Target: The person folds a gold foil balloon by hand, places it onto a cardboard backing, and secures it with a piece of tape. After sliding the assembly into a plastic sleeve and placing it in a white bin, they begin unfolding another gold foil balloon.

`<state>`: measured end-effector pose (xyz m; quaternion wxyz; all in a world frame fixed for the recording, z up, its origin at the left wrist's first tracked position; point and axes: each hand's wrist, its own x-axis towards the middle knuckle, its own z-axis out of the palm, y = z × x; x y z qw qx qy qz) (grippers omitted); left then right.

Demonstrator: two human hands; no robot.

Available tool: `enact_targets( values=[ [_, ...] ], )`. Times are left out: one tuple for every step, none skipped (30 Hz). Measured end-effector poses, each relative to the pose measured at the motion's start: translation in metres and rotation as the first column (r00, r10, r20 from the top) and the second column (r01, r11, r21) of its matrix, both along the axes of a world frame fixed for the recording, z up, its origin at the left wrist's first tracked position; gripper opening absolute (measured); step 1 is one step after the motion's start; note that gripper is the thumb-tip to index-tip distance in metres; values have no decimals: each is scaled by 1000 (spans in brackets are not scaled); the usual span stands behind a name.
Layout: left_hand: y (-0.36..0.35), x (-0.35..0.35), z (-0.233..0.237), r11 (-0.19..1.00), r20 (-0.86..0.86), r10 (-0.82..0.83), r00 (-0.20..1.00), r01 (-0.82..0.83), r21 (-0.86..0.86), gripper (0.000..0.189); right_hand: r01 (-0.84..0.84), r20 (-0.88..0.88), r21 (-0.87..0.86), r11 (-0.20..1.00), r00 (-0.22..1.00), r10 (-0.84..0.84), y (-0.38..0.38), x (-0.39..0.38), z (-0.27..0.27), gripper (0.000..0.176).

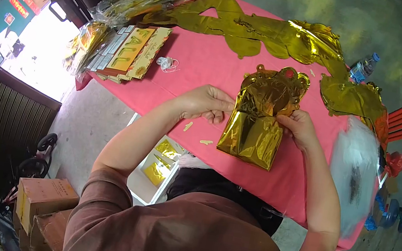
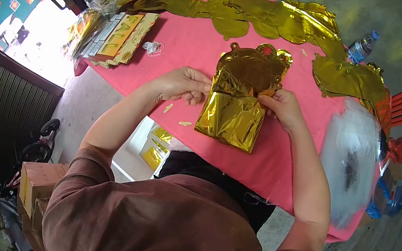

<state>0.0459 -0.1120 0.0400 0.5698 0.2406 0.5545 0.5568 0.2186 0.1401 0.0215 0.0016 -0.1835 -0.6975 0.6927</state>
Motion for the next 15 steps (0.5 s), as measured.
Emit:
enact_targets(
  values=[
    [1,2,4,1000,2,4,1000,-4,-17,23,2,1,2,1000,1000,-2,0,0,0,7],
    [2,3,7,999,5,7,1000,-7,-34,23,1,2,3,1000,1000,-1,1,1,-1,7],
    [2,3,8,999,5,8,1000,-8,-34,23,2,5,13,1000,1000,-2,2,1,-2,9],
    [2,2,9,1000,12,-4,1000,4,-19,23,3,8,23,1000,1000,-4,3,1,-3,11],
    [2,1,9,1000,18,-16,1000,16,-3,22,3,9,22,1000,1000,-3,3,1,-3,11],
    [2,1,5,1000,20,-15,1000,15,-3,22,-6,0,13,1000,1000,6,3,1,-2,11],
    [3,0,-1,1000,-2,1,1000,-1,-15,21,-16,-8,4,1000,1000,16,3,0,-2,11],
    [5,0,-4,999,-24,18,1000,-19,-26,20,-17,-8,4,1000,1000,17,2,0,-1,11],
    [5,1,-4,999,-24,19,1000,-19,-26,20,-9,-13,6,1000,1000,9,1,0,-1,10],
    [6,2,-3,999,-41,34,999,-36,-32,19,-1,-17,7,1000,1000,1,1,0,-1,8],
    [7,4,-3,998,-57,49,997,-52,-37,17,0,-16,7,1000,1000,0,1,0,-1,8],
    [8,5,-1,998,-57,49,997,-51,-37,17,1,-17,4,1000,1000,-1,1,0,-2,8],
    [8,6,1,996,-103,57,993,-63,-59,16,3,-18,0,1000,1000,-3,1,0,-3,8],
    [9,6,1,994,-149,64,987,-77,-80,15,3,-18,0,1000,1000,-3,2,0,-3,8],
    [9,6,0,994,-149,65,987,-77,-80,15,-6,-12,9,1000,1000,6,2,0,-3,9]
  ],
)
